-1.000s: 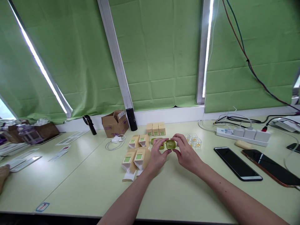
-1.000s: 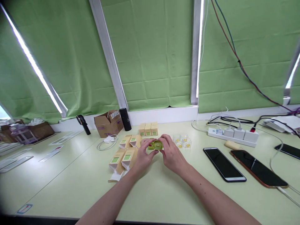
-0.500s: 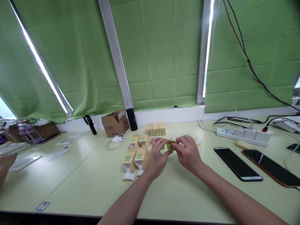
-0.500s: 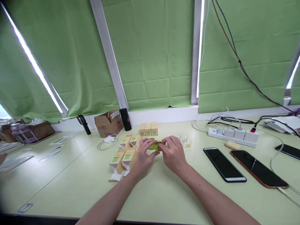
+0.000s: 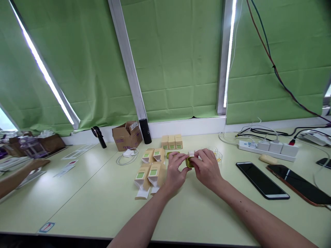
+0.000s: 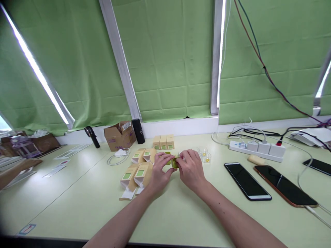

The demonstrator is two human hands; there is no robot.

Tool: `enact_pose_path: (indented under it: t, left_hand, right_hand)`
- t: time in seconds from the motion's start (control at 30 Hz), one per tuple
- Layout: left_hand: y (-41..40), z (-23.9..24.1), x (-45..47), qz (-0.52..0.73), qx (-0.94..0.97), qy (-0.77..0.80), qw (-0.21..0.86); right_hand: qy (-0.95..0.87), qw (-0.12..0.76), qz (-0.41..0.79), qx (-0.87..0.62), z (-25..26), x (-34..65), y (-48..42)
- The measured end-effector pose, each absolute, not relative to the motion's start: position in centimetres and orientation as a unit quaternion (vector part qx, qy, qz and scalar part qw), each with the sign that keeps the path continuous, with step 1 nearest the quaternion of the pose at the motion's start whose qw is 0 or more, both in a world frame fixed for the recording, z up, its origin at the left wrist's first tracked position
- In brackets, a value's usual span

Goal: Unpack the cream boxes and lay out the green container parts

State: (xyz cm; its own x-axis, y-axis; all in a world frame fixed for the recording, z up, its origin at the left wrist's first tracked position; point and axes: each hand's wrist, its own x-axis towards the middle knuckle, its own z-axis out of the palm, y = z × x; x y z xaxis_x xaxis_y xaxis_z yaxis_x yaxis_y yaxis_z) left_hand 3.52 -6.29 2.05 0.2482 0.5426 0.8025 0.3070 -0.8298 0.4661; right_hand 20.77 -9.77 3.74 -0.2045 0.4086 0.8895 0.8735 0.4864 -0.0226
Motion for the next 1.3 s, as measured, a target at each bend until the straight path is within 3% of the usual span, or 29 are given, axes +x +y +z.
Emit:
enact_pose_path:
  t: [1.3]
  left_hand:
    - [-6.81,2.77,3.54,0.560,0.755,0.308,0.147]
  right_hand:
    - [-0.737,0.413,-0.325,-0.425,4.03,20.43,-10.29]
